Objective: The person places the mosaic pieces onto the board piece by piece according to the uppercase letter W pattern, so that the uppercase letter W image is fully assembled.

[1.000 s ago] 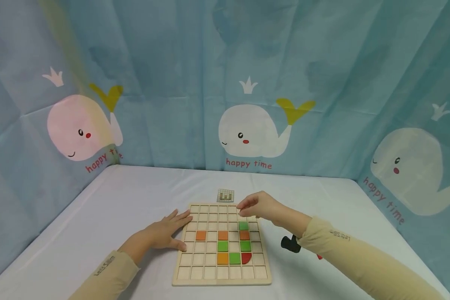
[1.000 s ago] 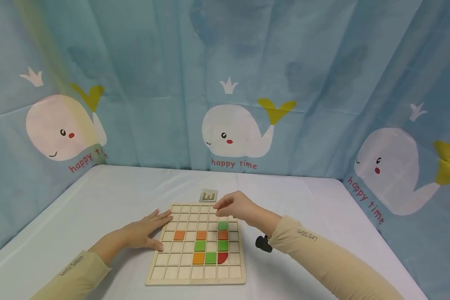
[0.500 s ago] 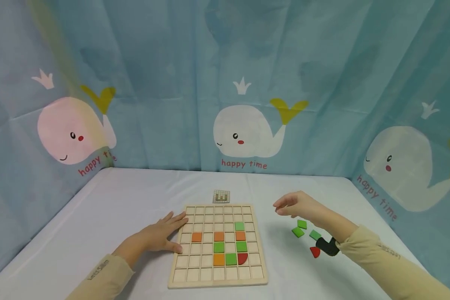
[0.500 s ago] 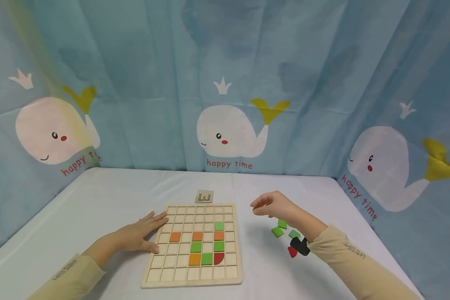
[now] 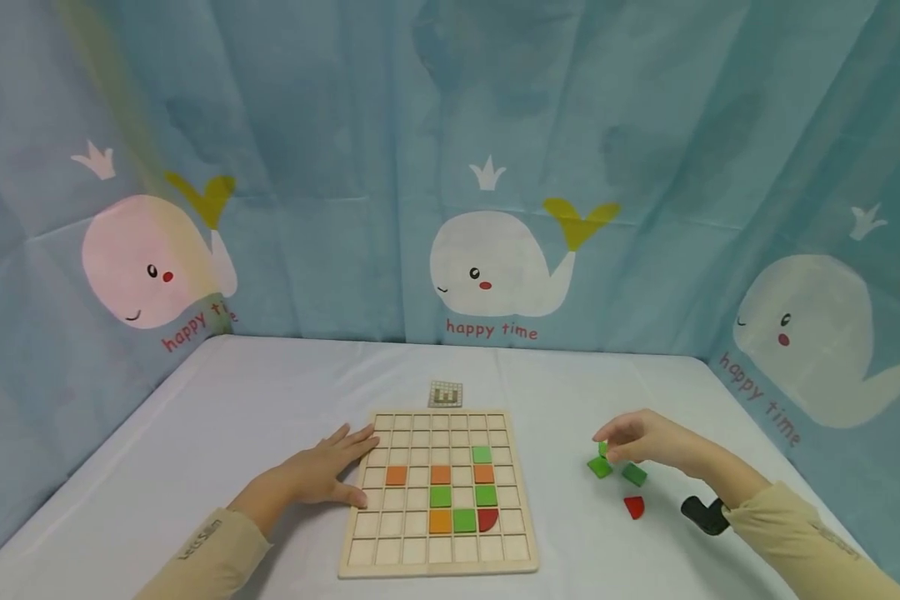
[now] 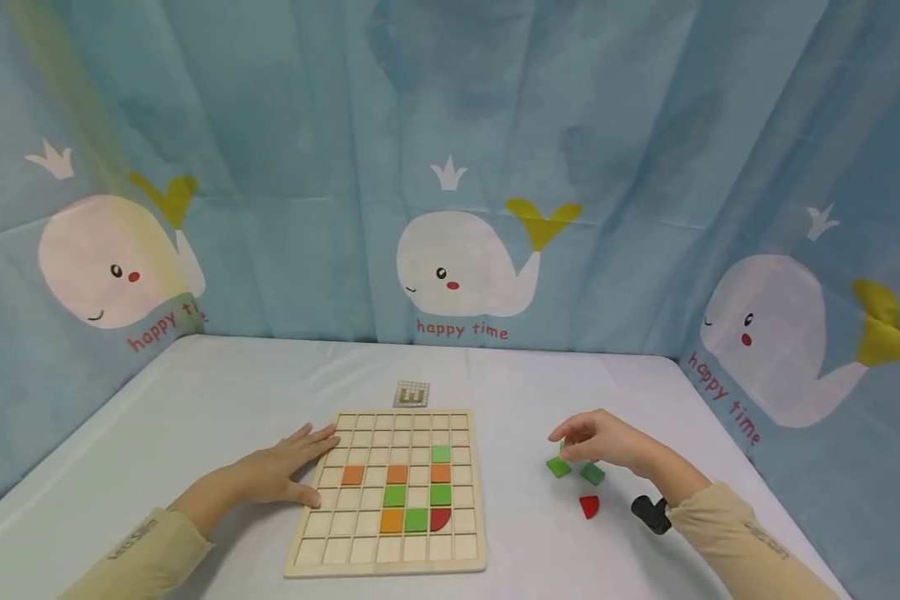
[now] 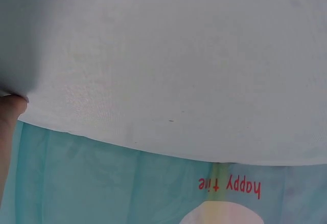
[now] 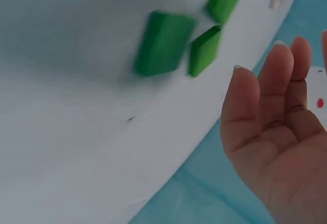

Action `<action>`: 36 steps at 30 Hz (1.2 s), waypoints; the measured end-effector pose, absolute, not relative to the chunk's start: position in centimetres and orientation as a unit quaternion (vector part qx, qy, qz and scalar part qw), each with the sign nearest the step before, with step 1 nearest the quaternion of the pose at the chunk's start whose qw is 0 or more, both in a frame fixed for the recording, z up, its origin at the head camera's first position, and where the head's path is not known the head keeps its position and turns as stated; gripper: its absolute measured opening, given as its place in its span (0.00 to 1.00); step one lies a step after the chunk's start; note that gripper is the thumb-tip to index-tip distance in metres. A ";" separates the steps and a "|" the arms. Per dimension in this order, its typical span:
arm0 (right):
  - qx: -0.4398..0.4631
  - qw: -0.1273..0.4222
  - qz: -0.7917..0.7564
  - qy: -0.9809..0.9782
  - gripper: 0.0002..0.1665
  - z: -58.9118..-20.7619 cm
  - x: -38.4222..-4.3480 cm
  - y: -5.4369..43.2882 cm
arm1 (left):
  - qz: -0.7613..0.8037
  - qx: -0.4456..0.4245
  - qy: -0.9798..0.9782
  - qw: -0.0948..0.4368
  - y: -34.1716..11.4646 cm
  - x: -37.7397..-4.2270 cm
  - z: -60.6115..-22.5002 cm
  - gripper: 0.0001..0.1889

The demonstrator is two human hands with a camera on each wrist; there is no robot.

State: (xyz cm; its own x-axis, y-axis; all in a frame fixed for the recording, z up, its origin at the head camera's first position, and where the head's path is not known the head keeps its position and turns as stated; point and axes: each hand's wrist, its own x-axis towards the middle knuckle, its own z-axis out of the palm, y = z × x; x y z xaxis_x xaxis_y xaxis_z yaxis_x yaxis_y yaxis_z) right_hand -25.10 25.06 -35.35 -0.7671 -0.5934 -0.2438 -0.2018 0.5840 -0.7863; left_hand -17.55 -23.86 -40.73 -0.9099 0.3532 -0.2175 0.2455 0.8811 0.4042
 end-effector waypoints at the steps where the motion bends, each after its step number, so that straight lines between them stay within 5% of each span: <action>1: -0.235 0.249 -0.389 0.855 0.21 -35.6 -25.2 25.4 | 0.187 0.155 0.959 0.143 -23.8 -17.5 -40.7 0.52; 14: -0.272 0.211 -0.330 0.879 0.25 -38.0 -27.5 27.4 | 0.186 0.152 0.960 0.142 -23.8 -17.2 -40.6 0.51; 26: -0.286 0.302 -0.312 0.854 0.27 -38.8 -30.6 27.5 | 0.184 0.150 0.961 0.144 -23.6 -17.2 -40.3 0.51; 36: -0.299 0.272 -0.297 0.865 0.21 -39.8 -31.0 27.1 | 0.186 0.157 0.960 0.141 -23.5 -17.2 -40.4 0.51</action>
State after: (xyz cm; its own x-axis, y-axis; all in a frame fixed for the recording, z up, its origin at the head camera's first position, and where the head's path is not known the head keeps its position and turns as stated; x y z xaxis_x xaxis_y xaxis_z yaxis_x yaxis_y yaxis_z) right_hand -30.96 27.07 -39.83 -0.6730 -0.6791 -0.2932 -0.3556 0.6446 -0.6768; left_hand -17.24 -23.55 -40.38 -0.9113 0.3532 -0.2117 0.2482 0.8814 0.4020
